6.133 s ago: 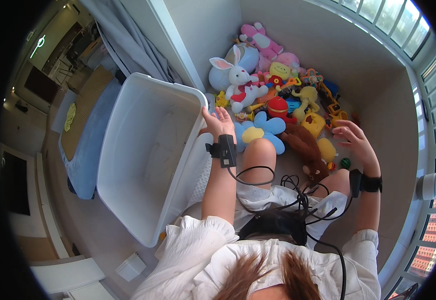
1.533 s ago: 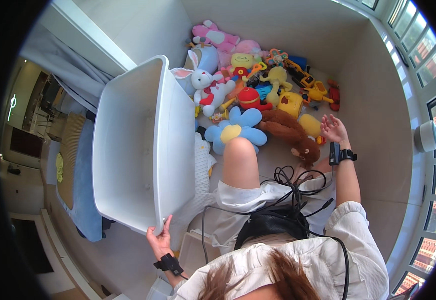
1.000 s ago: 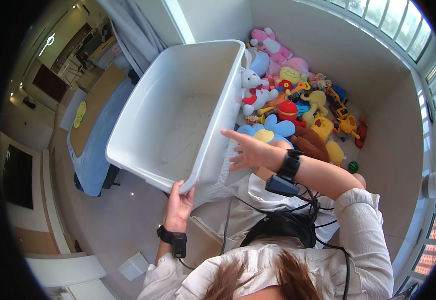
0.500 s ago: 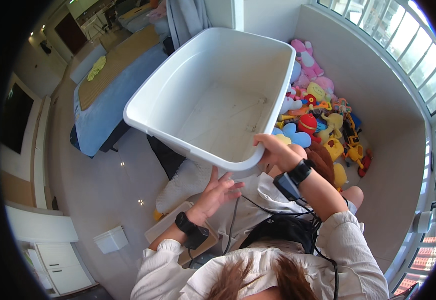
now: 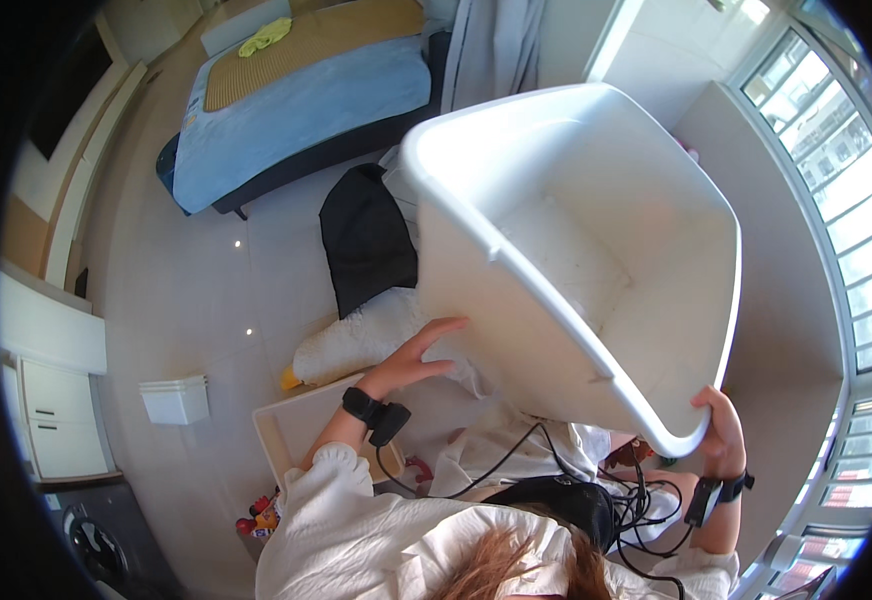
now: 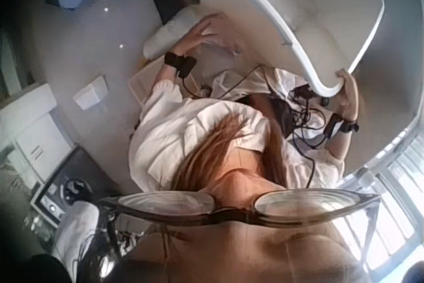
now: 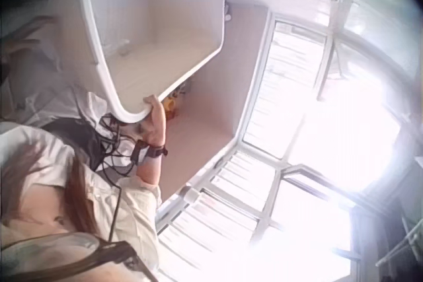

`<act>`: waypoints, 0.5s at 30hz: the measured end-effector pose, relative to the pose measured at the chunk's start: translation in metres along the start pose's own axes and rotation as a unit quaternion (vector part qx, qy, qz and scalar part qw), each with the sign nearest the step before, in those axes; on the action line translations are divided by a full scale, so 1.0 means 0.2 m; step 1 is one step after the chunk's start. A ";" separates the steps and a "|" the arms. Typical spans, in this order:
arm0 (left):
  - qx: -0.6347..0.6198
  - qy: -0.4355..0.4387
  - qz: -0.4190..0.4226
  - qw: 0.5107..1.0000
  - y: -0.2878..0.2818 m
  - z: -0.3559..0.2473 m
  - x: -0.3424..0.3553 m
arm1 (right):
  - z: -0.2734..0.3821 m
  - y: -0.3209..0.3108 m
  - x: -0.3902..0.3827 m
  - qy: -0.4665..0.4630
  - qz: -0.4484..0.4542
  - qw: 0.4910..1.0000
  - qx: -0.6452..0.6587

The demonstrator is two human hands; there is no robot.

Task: Sorting and organizing various plush and plastic toys into a large bin while sitting on the floor.

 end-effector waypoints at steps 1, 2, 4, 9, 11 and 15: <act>-0.054 -0.007 0.006 0.999 0.00 0.02 0.03 | -0.02 -0.02 -0.02 0.012 0.018 1.000 0.020; -0.062 -0.004 -0.002 0.998 0.00 0.05 0.07 | -0.03 -0.05 -0.04 0.023 0.052 0.997 0.053; -0.182 0.007 0.036 0.983 0.00 0.16 0.17 | -0.06 -0.14 -0.04 0.008 0.028 0.998 0.049; -0.107 -0.119 -0.147 0.976 -0.35 0.85 0.52 | -0.10 -0.30 -0.06 -0.026 -0.059 0.997 0.033; 0.118 -0.173 -0.172 0.963 -0.45 1.13 0.62 | -0.12 -0.31 -0.09 -0.028 -0.096 0.993 0.060; 0.323 -0.393 -0.143 0.849 -0.37 1.50 0.68 | -0.18 -0.32 -0.16 -0.021 -0.134 0.982 0.133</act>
Point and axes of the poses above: each hand's wrist, its own x-axis towards the middle knuckle, its own y-axis out of the palm, z = x × y, the point moved 5 cm from there along x, towards the middle knuckle
